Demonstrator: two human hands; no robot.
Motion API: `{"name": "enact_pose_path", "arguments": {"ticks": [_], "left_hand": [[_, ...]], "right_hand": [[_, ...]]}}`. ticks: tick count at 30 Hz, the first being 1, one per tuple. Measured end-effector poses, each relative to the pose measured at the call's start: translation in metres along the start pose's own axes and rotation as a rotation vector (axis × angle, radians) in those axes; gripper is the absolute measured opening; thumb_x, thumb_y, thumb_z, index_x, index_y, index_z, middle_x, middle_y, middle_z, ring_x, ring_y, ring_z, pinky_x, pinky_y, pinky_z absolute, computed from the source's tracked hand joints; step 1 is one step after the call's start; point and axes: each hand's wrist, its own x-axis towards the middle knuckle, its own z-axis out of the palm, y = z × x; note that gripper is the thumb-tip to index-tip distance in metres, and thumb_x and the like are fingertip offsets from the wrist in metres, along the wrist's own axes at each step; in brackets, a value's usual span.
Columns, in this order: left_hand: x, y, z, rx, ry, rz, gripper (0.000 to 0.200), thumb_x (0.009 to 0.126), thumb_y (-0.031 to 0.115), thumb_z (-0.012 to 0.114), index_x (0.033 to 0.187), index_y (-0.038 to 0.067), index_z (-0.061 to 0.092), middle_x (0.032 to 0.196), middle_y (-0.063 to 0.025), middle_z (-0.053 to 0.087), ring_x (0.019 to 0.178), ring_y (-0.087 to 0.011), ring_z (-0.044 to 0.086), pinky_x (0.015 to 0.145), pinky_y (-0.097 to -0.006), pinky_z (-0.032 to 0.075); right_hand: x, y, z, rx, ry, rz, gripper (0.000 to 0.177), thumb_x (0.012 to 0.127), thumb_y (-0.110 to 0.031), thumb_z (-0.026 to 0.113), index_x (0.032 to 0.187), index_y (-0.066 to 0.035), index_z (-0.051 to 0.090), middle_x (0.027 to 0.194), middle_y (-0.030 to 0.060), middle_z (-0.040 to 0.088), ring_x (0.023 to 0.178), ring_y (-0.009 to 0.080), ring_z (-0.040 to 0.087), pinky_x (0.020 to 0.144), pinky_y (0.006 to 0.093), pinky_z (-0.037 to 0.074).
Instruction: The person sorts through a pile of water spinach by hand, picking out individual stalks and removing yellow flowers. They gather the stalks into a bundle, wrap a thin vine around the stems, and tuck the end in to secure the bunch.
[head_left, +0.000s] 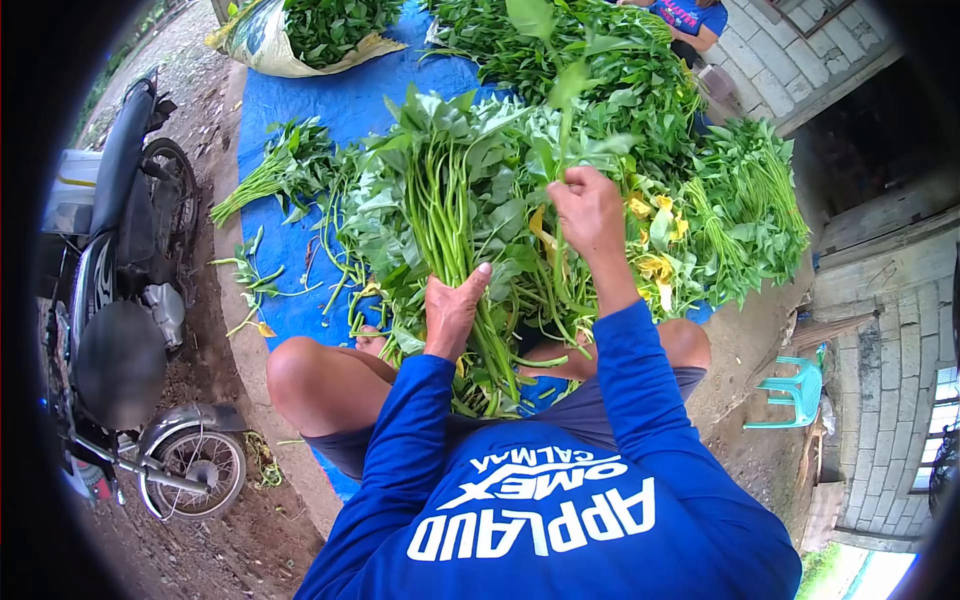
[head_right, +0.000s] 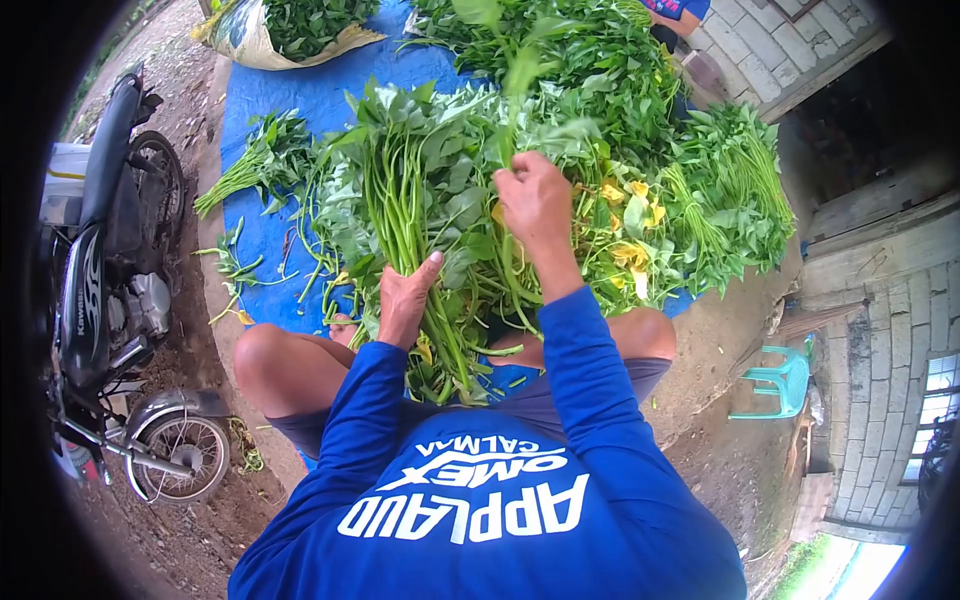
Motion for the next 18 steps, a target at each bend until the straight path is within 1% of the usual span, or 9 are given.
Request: {"name": "enact_pose_path", "arguments": {"ticks": [2,4,6,7,10,12,13,16,18], "left_hand": [[0.004,-0.001,0.003,-0.024,-0.032,-0.005,0.049,0.094,0.041,0.087,0.118,0.002,0.073,0.094,-0.0036,0.072,0.077,-0.0130,0.063,0.070,-0.0338,0.055],[-0.002,0.005,0.003,-0.102,-0.122,-0.024,0.049,0.093,0.042,0.087,0.118,0.002,0.073,0.096,-0.0040,0.072,0.079,-0.0134,0.064,0.071,-0.0347,0.055],[-0.003,0.011,0.003,-0.100,-0.118,0.047,0.052,0.091,0.041,0.089,0.122,0.002,0.073,0.104,-0.0049,0.074,0.086,-0.0133,0.067,0.075,-0.0329,0.056],[-0.004,0.014,0.003,-0.083,-0.115,0.069,0.052,0.092,0.038,0.089,0.124,0.001,0.073,0.106,-0.0049,0.075,0.087,-0.0133,0.068,0.077,-0.0323,0.057],[0.006,0.000,-0.001,0.028,-0.205,0.050,0.050,0.089,0.033,0.090,0.123,0.000,0.076,0.104,-0.0057,0.077,0.084,-0.0137,0.070,0.075,-0.0303,0.057],[0.009,-0.003,-0.007,0.025,-0.214,-0.116,0.039,0.088,0.027,0.086,0.115,0.001,0.075,0.091,-0.0035,0.073,0.074,-0.0127,0.066,0.066,-0.0313,0.054],[0.003,0.001,-0.011,-0.005,-0.207,-0.173,0.035,0.088,0.025,0.085,0.111,0.002,0.074,0.089,-0.0035,0.072,0.073,-0.0127,0.066,0.065,-0.0310,0.054],[0.008,0.012,-0.019,-0.131,-0.154,-0.156,0.030,0.089,0.024,0.083,0.106,0.003,0.069,0.088,-0.0038,0.068,0.071,-0.0147,0.066,0.066,-0.0308,0.055],[0.009,0.021,-0.029,-0.206,-0.157,-0.148,0.031,0.090,0.024,0.083,0.107,0.004,0.067,0.089,-0.0042,0.067,0.072,-0.0153,0.066,0.067,-0.0303,0.056]], "right_hand": [[-0.001,0.024,0.032,-0.015,-0.186,-0.193,0.033,0.092,-0.025,0.083,0.111,0.002,0.077,0.087,0.0122,0.077,0.071,0.0201,0.071,0.070,0.0361,0.060],[-0.020,0.017,0.061,0.333,-0.573,0.354,0.026,0.096,-0.022,0.081,0.110,-0.001,0.079,0.084,0.0057,0.075,0.068,0.0134,0.067,0.064,0.0310,0.059],[-0.031,0.025,0.079,0.418,-0.520,0.354,0.019,0.099,-0.019,0.079,0.108,-0.003,0.080,0.082,0.0008,0.072,0.066,0.0082,0.064,0.059,0.0263,0.056],[-0.033,0.031,0.087,0.458,-0.496,0.394,0.018,0.100,-0.017,0.076,0.108,-0.002,0.079,0.082,0.0014,0.072,0.063,0.0092,0.063,0.057,0.0272,0.054],[-0.030,0.064,0.111,0.378,-0.610,0.086,0.018,0.100,-0.017,0.075,0.109,-0.002,0.079,0.087,0.0032,0.074,0.069,0.0117,0.066,0.060,0.0288,0.056],[-0.018,0.064,0.095,0.566,-0.809,0.305,0.021,0.097,-0.019,0.078,0.111,-0.003,0.079,0.097,0.0063,0.078,0.077,0.0159,0.073,0.067,0.0312,0.061],[-0.015,0.059,0.078,0.638,-0.798,0.342,0.023,0.096,-0.020,0.079,0.112,-0.004,0.078,0.102,0.0079,0.080,0.082,0.0180,0.076,0.070,0.0324,0.064],[0.004,0.021,0.009,0.380,-0.350,0.111,0.033,0.098,-0.022,0.077,0.125,-0.002,0.076,0.104,0.0081,0.079,0.088,0.0156,0.076,0.073,0.0314,0.066],[-0.001,0.016,-0.022,0.295,-0.381,0.010,0.029,0.099,-0.021,0.077,0.122,-0.003,0.078,0.104,0.0062,0.079,0.089,0.0140,0.074,0.078,0.0325,0.063]]}}
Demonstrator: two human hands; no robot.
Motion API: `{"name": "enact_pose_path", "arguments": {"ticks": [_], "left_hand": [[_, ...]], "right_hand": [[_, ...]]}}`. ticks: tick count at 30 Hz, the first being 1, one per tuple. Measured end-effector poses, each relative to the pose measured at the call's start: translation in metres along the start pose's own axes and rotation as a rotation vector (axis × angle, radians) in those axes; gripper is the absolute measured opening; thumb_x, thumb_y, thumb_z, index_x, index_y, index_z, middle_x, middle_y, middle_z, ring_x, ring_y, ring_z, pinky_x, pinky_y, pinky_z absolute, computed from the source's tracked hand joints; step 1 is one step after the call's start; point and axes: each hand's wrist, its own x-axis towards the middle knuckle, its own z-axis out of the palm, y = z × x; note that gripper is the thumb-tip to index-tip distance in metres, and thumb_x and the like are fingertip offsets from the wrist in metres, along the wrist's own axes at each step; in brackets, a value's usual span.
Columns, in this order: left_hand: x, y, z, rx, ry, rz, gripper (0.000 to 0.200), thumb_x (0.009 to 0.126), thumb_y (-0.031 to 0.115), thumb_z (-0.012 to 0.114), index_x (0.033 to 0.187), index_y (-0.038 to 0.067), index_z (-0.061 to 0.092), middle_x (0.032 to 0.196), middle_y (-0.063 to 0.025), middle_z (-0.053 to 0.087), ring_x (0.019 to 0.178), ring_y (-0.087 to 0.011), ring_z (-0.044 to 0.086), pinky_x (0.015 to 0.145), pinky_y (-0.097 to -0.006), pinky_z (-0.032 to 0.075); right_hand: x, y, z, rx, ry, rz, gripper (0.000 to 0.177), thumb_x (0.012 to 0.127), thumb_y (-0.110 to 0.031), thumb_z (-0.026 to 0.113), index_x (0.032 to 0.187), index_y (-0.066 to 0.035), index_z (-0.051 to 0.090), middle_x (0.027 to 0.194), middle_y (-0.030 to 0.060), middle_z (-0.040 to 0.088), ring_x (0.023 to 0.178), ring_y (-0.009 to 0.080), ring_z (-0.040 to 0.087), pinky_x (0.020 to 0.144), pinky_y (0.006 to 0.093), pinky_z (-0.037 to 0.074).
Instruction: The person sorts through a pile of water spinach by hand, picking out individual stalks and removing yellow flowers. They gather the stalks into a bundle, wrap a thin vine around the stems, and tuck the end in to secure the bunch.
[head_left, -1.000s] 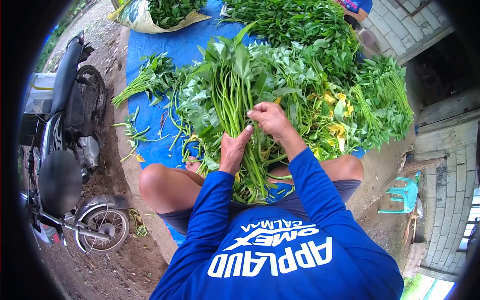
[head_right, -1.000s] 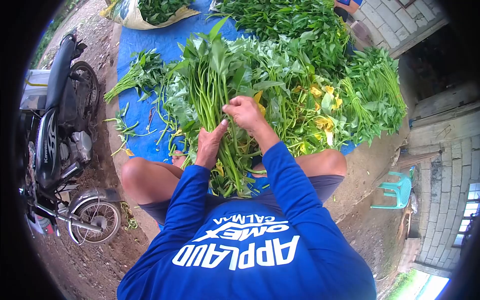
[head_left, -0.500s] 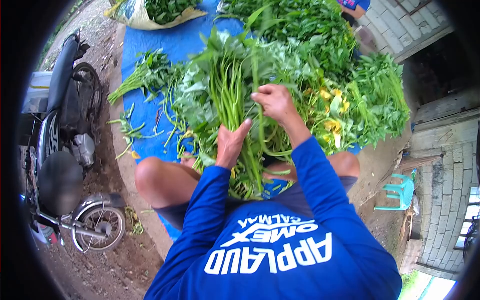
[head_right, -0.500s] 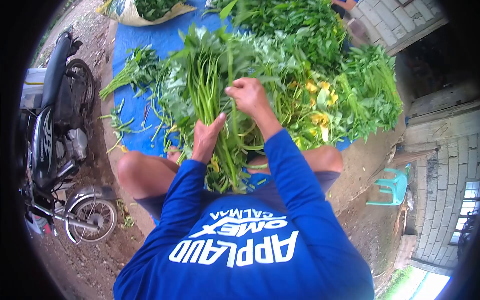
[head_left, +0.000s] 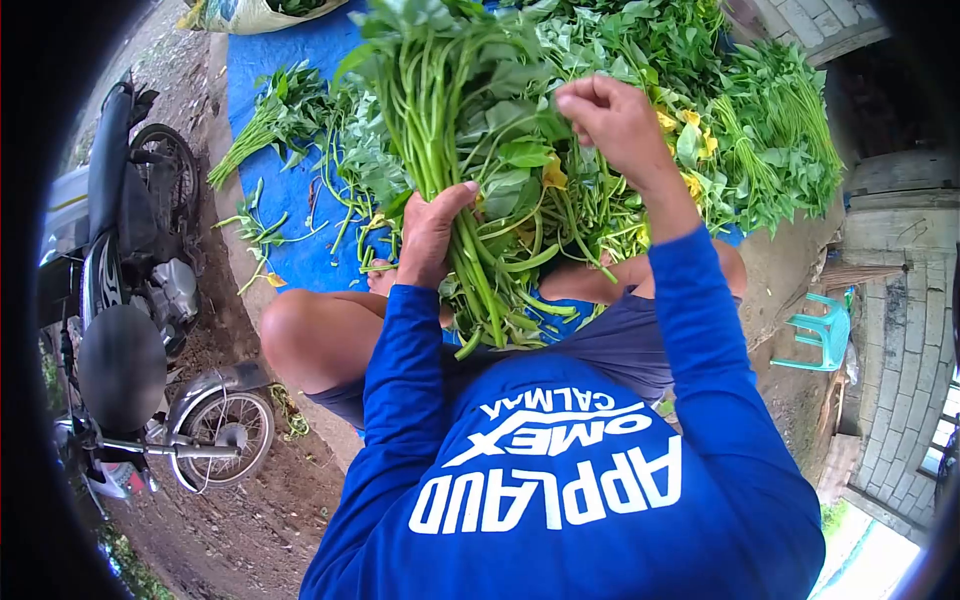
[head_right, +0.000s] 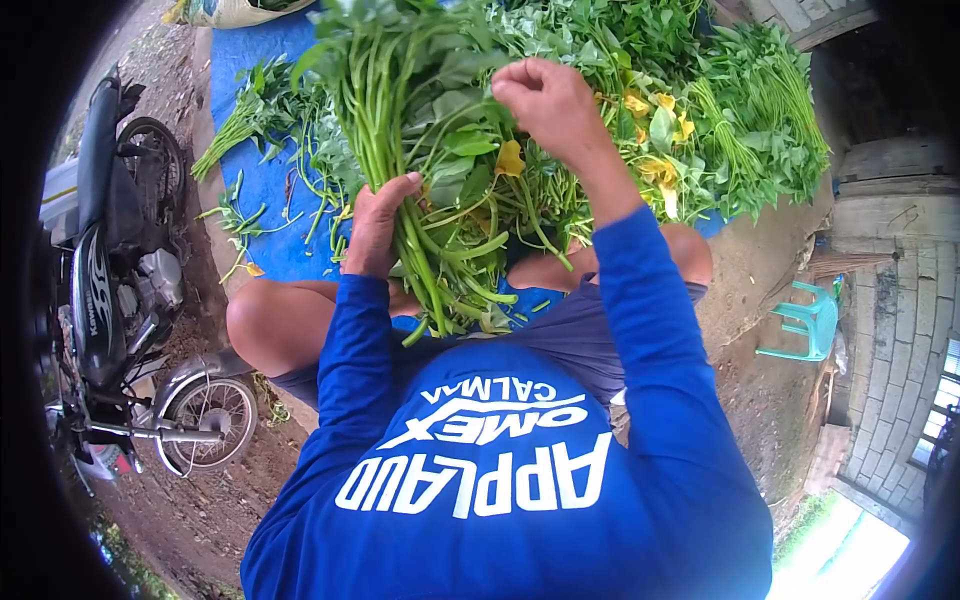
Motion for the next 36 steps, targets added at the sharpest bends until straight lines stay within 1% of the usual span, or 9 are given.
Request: {"name": "enact_pose_path", "arguments": {"ticks": [5,9,15,19,27,31,32,34,36], "left_hand": [[-0.001,0.018,0.000,-0.099,-0.015,0.058,0.030,0.093,0.028,0.079,0.108,0.004,0.066,0.090,-0.0047,0.067,0.075,-0.0153,0.067,0.070,-0.0312,0.059],[-0.007,0.022,0.008,-0.156,-0.025,0.054,0.029,0.094,0.026,0.078,0.106,0.004,0.065,0.088,-0.0047,0.067,0.074,-0.0160,0.068,0.071,-0.0316,0.060],[-0.003,0.012,0.003,-0.214,0.003,0.036,0.031,0.094,0.027,0.078,0.109,0.003,0.066,0.091,-0.0060,0.069,0.076,-0.0166,0.069,0.072,-0.0313,0.060],[-0.008,0.013,0.004,-0.251,0.031,0.031,0.033,0.094,0.028,0.078,0.110,0.002,0.067,0.093,-0.0071,0.070,0.077,-0.0168,0.069,0.071,-0.0318,0.061],[-0.010,0.026,-0.006,-0.264,0.071,0.176,0.038,0.094,0.032,0.078,0.118,0.004,0.069,0.101,-0.0055,0.073,0.081,-0.0176,0.068,0.074,-0.0334,0.060],[-0.006,0.060,-0.032,-0.269,0.157,0.272,0.025,0.095,0.025,0.078,0.103,0.003,0.070,0.091,-0.0055,0.070,0.079,-0.0170,0.068,0.074,-0.0312,0.058],[-0.008,0.065,-0.035,-0.268,0.194,0.290,0.022,0.096,0.023,0.077,0.097,0.001,0.071,0.086,-0.0061,0.069,0.077,-0.0175,0.068,0.073,-0.0307,0.057],[-0.007,0.065,-0.039,-0.255,0.215,0.313,0.022,0.096,0.023,0.076,0.097,0.001,0.070,0.085,-0.0059,0.069,0.077,-0.0174,0.068,0.071,-0.0303,0.057],[-0.003,0.060,-0.033,-0.237,0.213,0.316,0.021,0.097,0.022,0.076,0.097,0.002,0.070,0.085,-0.0059,0.068,0.076,-0.0174,0.068,0.070,-0.0302,0.057]], "right_hand": [[-0.079,-0.002,0.020,-0.051,-0.296,-0.140,0.023,0.098,-0.016,0.077,0.116,-0.002,0.080,0.104,0.0078,0.080,0.093,0.0189,0.073,0.087,0.0353,0.059],[-0.090,0.014,0.051,-0.263,-0.221,-0.433,0.028,0.093,-0.020,0.075,0.113,-0.002,0.081,0.107,0.0180,0.079,0.098,0.0400,0.071,0.093,0.0482,0.056],[-0.098,-0.001,0.044,-0.329,-0.296,-0.417,0.027,0.094,-0.019,0.078,0.114,-0.002,0.080,0.103,0.0132,0.079,0.093,0.0290,0.072,0.086,0.0408,0.056],[-0.101,-0.016,0.042,0.017,-0.529,0.242,0.021,0.102,-0.020,0.075,0.110,0.000,0.079,0.092,0.0032,0.077,0.079,0.0098,0.067,0.076,0.0299,0.054],[-0.086,0.061,0.026,0.122,-0.893,0.554,0.024,0.099,-0.026,0.079,0.108,-0.003,0.080,0.088,0.0028,0.075,0.074,0.0115,0.067,0.070,0.0281,0.055],[-0.066,0.132,-0.063,-0.347,-0.134,0.240,0.030,0.098,-0.028,0.068,0.110,-0.003,0.079,0.098,0.0116,0.079,0.086,0.0267,0.075,0.080,0.0410,0.059],[-0.058,0.108,-0.092,-0.730,-0.041,0.454,0.027,0.096,-0.021,0.067,0.112,-0.002,0.077,0.099,0.0163,0.079,0.090,0.0333,0.076,0.082,0.0439,0.060],[-0.074,0.109,-0.097,-1.363,0.455,0.265,0.035,0.095,-0.018,0.063,0.123,-0.001,0.073,0.109,0.0357,0.074,0.097,0.0451,0.076,0.091,0.0511,0.060],[-0.065,0.120,-0.087,-0.810,0.402,0.087,0.034,0.094,-0.019,0.062,0.121,-0.004,0.077,0.111,0.0331,0.075,0.100,0.0453,0.075,0.094,0.0526,0.060]]}}
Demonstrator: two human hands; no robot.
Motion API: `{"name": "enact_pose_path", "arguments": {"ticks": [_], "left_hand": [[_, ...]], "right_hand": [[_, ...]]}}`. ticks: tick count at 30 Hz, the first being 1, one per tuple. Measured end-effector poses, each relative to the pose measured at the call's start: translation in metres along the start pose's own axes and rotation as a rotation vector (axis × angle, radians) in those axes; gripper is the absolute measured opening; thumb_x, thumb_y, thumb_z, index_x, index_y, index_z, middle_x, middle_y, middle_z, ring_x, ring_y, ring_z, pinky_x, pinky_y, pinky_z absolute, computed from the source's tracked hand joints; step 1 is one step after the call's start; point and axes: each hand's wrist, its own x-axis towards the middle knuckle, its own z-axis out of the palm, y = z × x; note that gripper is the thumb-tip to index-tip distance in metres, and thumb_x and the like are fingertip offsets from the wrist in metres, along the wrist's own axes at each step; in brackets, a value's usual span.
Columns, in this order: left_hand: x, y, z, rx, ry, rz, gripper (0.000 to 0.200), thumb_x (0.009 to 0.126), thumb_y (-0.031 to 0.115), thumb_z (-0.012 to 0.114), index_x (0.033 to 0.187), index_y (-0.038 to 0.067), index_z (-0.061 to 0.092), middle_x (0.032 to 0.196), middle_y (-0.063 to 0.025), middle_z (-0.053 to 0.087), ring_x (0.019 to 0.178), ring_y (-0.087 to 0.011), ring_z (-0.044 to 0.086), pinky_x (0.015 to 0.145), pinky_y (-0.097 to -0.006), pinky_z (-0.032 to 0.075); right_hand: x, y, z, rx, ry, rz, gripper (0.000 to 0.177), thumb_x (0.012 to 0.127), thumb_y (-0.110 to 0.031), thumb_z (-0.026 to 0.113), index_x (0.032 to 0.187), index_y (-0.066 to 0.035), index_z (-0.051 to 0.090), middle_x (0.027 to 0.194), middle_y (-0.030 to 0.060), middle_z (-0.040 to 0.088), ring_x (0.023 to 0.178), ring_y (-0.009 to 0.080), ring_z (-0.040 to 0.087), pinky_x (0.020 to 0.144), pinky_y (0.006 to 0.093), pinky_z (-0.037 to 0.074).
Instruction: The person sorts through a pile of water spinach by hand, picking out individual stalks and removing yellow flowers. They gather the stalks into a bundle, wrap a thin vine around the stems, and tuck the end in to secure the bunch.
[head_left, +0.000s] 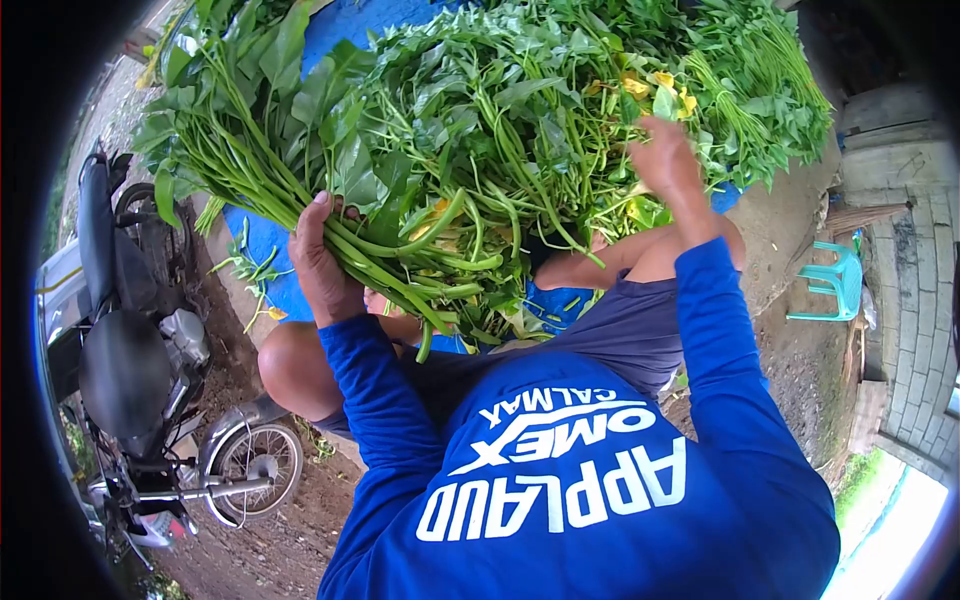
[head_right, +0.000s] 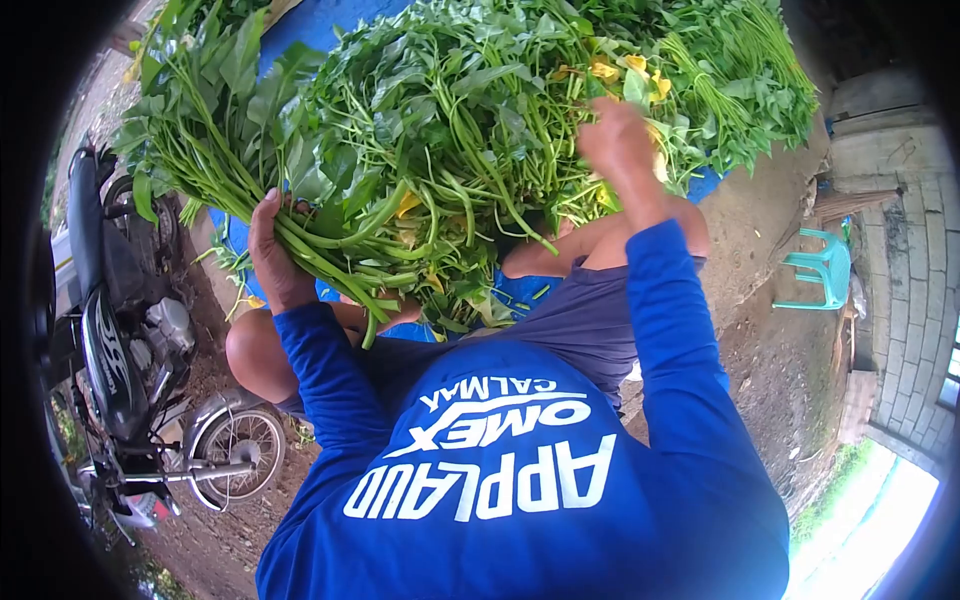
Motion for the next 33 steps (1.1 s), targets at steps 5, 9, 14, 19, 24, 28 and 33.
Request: {"name": "enact_pose_path", "arguments": {"ticks": [5,9,14,19,24,28,33], "left_hand": [[-0.005,-0.018,0.008,0.077,-0.030,-0.090,0.019,0.096,0.021,0.077,0.101,0.005,0.069,0.086,-0.0043,0.067,0.076,-0.0166,0.067,0.069,-0.0292,0.057],[-0.008,-0.025,0.005,0.144,-0.030,-0.128,0.023,0.095,0.023,0.077,0.102,0.004,0.067,0.085,-0.0039,0.065,0.072,-0.0162,0.066,0.068,-0.0294,0.058],[-0.012,-0.025,0.000,0.201,-0.035,-0.123,0.024,0.093,0.023,0.078,0.101,0.004,0.067,0.086,-0.0040,0.066,0.072,-0.0152,0.066,0.067,-0.0290,0.057],[-0.018,-0.020,0.009,0.182,-0.005,-0.162,0.025,0.091,0.021,0.079,0.101,0.003,0.066,0.084,-0.0039,0.065,0.069,-0.0151,0.065,0.065,-0.0286,0.056],[-0.016,-0.019,0.012,0.196,-0.064,-0.193,0.023,0.090,0.021,0.079,0.099,0.004,0.066,0.081,-0.0035,0.064,0.067,-0.0149,0.064,0.063,-0.0292,0.055],[-0.017,-0.023,0.014,0.210,-0.097,-0.193,0.023,0.090,0.022,0.079,0.097,0.005,0.067,0.081,-0.0033,0.064,0.068,-0.0142,0.065,0.063,-0.0289,0.055],[-0.018,-0.030,0.014,0.223,-0.114,-0.189,0.023,0.091,0.022,0.080,0.098,0.001,0.071,0.081,-0.0041,0.068,0.065,-0.0143,0.067,0.062,-0.0288,0.055]], "right_hand": [[-0.038,-0.081,0.092,0.167,-0.503,-0.045,0.029,0.092,-0.027,0.070,0.108,-0.005,0.079,0.113,0.0237,0.076,0.104,0.0420,0.074,0.092,0.0526,0.060],[-0.051,-0.102,0.130,0.059,-0.261,-0.024,0.027,0.092,-0.024,0.067,0.104,-0.001,0.075,0.111,0.0259,0.074,0.100,0.0475,0.072,0.088,0.0573,0.058],[-0.029,-0.101,0.117,0.148,-0.258,0.044,0.029,0.096,-0.027,0.069,0.106,0.000,0.072,0.104,0.0237,0.075,0.092,0.0451,0.073,0.084,0.0539,0.059],[0.020,-0.085,0.052,0.832,-0.381,0.226,0.024,0.104,-0.025,0.074,0.118,-0.005,0.074,0.084,0.0003,0.070,0.069,0.0098,0.064,0.059,0.0269,0.051],[0.047,-0.103,-0.078,1.170,-0.359,0.280,0.032,0.103,-0.022,0.075,0.130,-0.006,0.071,0.089,-0.0015,0.068,0.067,0.0047,0.059,0.055,0.0193,0.046],[0.049,-0.094,-0.095,1.278,-0.365,0.162,0.032,0.104,-0.018,0.072,0.132,-0.003,0.069,0.090,-0.0016,0.067,0.067,0.0037,0.059,0.054,0.0171,0.043],[0.041,-0.097,-0.090,1.263,-0.351,0.171,0.032,0.102,-0.013,0.075,0.130,0.000,0.068,0.097,0.0003,0.071,0.072,0.0057,0.062,0.062,0.0210,0.051]]}}
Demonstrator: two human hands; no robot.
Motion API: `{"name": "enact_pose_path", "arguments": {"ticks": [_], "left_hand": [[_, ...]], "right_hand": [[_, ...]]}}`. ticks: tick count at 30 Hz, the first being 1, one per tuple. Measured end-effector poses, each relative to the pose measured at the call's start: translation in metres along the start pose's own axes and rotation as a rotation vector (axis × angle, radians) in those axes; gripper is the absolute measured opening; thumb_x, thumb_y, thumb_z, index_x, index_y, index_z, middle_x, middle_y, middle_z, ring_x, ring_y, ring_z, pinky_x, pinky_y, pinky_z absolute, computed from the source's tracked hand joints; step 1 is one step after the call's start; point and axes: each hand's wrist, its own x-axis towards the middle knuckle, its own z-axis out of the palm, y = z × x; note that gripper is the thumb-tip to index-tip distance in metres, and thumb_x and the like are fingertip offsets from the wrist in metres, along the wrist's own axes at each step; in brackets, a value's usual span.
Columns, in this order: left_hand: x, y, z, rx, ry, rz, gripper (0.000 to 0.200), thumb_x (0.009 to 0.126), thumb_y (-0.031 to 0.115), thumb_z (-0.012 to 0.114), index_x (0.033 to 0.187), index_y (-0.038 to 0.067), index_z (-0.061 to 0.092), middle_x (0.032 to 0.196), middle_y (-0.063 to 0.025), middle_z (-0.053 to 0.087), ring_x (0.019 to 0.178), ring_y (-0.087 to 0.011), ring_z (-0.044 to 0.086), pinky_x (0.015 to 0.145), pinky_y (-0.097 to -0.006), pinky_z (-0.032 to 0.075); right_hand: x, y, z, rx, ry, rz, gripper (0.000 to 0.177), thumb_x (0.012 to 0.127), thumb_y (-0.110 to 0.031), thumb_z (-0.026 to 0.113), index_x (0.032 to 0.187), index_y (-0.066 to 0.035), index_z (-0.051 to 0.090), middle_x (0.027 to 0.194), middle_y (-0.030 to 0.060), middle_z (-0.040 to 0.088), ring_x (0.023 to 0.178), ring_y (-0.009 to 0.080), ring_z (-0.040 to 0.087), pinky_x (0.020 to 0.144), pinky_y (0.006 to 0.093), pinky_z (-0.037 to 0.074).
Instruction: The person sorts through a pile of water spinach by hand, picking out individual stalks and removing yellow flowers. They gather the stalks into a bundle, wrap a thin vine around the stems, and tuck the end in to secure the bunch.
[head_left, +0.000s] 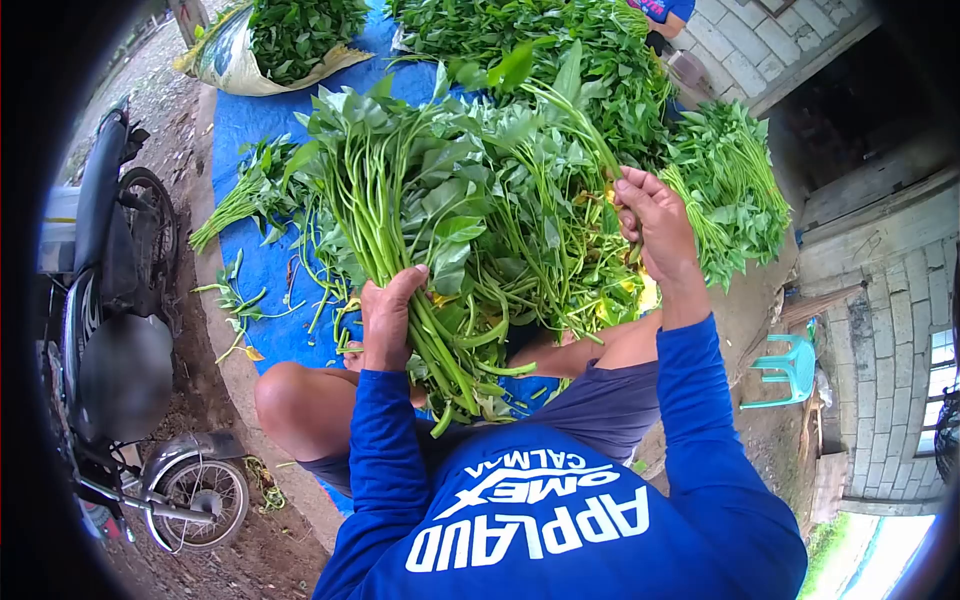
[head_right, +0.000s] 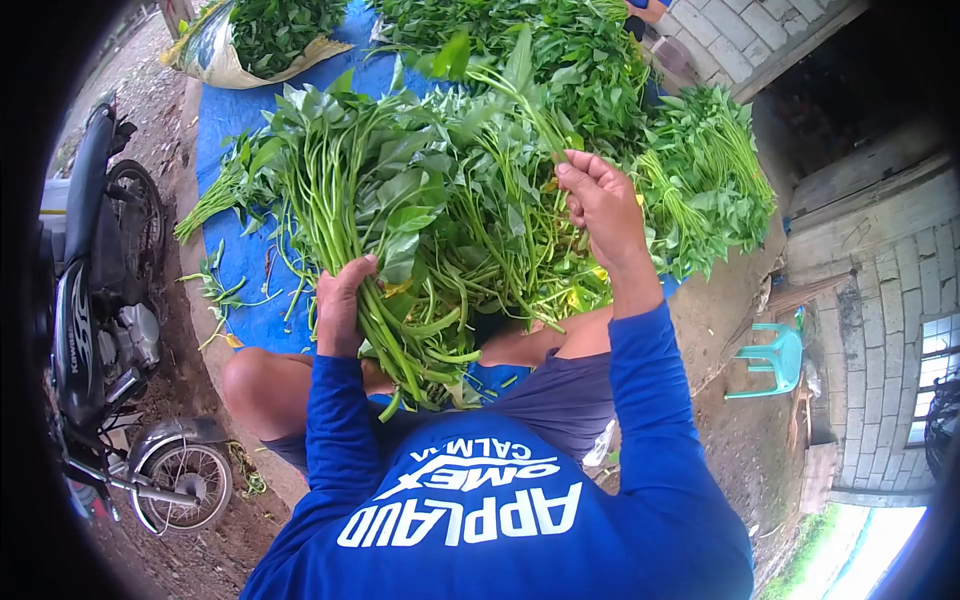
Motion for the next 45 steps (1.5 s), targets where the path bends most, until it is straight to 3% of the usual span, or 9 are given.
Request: {"name": "enact_pose_path", "arguments": {"ticks": [4,8,11,18,21,24,27,35,45], "left_hand": [[-0.001,-0.004,0.002,0.022,0.006,-0.010,0.025,0.089,0.023,0.080,0.097,0.001,0.071,0.079,-0.0041,0.068,0.063,-0.0133,0.064,0.061,-0.0289,0.053],[-0.004,-0.005,0.004,0.057,-0.001,-0.006,0.026,0.089,0.024,0.081,0.095,0.001,0.071,0.077,-0.0044,0.067,0.064,-0.0133,0.063,0.061,-0.0291,0.051],[-0.007,-0.004,0.006,0.073,-0.003,-0.007,0.026,0.088,0.025,0.081,0.095,0.002,0.071,0.077,-0.0045,0.067,0.064,-0.0134,0.062,0.061,-0.0290,0.051],[-0.007,-0.006,0.008,0.100,-0.021,-0.034,0.028,0.089,0.023,0.081,0.100,0.001,0.069,0.080,-0.0041,0.066,0.065,-0.0135,0.064,0.061,-0.0288,0.053],[-0.009,-0.005,0.011,0.101,-0.024,-0.027,0.028,0.088,0.023,0.082,0.101,0.001,0.069,0.080,-0.0040,0.066,0.064,-0.0134,0.064,0.061,-0.0290,0.053],[-0.012,-0.001,0.014,0.124,-0.028,-0.050,0.027,0.088,0.023,0.081,0.100,0.002,0.069,0.080,-0.0034,0.067,0.064,-0.0130,0.062,0.062,-0.0292,0.052],[-0.012,-0.002,0.019,0.144,-0.039,-0.071,0.026,0.088,0.022,0.081,0.100,0.003,0.069,0.080,-0.0027,0.066,0.064,-0.0125,0.061,0.062,-0.0293,0.051],[-0.012,-0.007,0.022,0.134,-0.045,-0.048,0.023,0.088,0.020,0.081,0.098,0.005,0.068,0.080,-0.0011,0.065,0.065,-0.0109,0.059,0.061,-0.0287,0.049],[-0.014,-0.008,0.032,0.198,-0.042,0.006,0.028,0.089,0.027,0.082,0.099,0.003,0.070,0.079,-0.0031,0.066,0.065,-0.0127,0.062,0.060,-0.0294,0.050]], "right_hand": [[0.006,0.024,0.021,-0.285,0.225,-0.391,0.031,0.099,-0.009,0.078,0.126,0.003,0.069,0.103,0.0030,0.074,0.084,0.0090,0.066,0.075,0.0268,0.056],[0.011,0.040,0.022,-0.478,0.429,-0.497,0.022,0.104,-0.020,0.075,0.114,0.000,0.074,0.088,0.0007,0.071,0.077,0.0066,0.060,0.070,0.0242,0.050],[0.006,0.035,0.020,-0.456,0.436,-0.343,0.024,0.107,-0.025,0.073,0.110,-0.001,0.075,0.082,-0.0021,0.066,0.069,0.0048,0.055,0.062,0.0245,0.046],[-0.003,0.036,0.023,0.076,0.270,-0.095,0.023,0.105,-0.024,0.075,0.114,-0.002,0.076,0.076,-0.0059,0.058,0.053,0.0023,0.045,0.044,0.0182,0.030],[-0.009,0.035,0.027,0.062,0.227,-0.097,0.021,0.102,-0.021,0.078,0.112,-0.003,0.076,0.078,-0.0059,0.061,0.061,0.0019,0.047,0.055,0.0195,0.039],[0.003,0.054,0.040,-0.346,0.442,-0.467,0.020,0.102,-0.019,0.079,0.110,-0.001,0.075,0.078,-0.0051,0.062,0.064,0.0046,0.049,0.059,0.0246,0.044],[-0.003,0.040,0.043,-0.548,0.531,-0.471,0.019,0.103,-0.016,0.075,0.107,0.002,0.075,0.074,-0.0045,0.060,0.066,0.0065,0.049,0.063,0.0279,0.046],[0.001,0.038,0.021,0.053,0.456,-0.158,0.024,0.105,-0.020,0.071,0.111,0.002,0.079,0.077,-0.0031,0.063,0.062,0.0044,0.045,0.061,0.0238,0.039],[0.013,0.051,0.050,-0.165,0.469,-0.444,0.023,0.100,-0.012,0.078,0.119,0.001,0.079,0.090,-0.0053,0.068,0.074,0.0025,0.054,0.065,0.0222,0.044]]}}
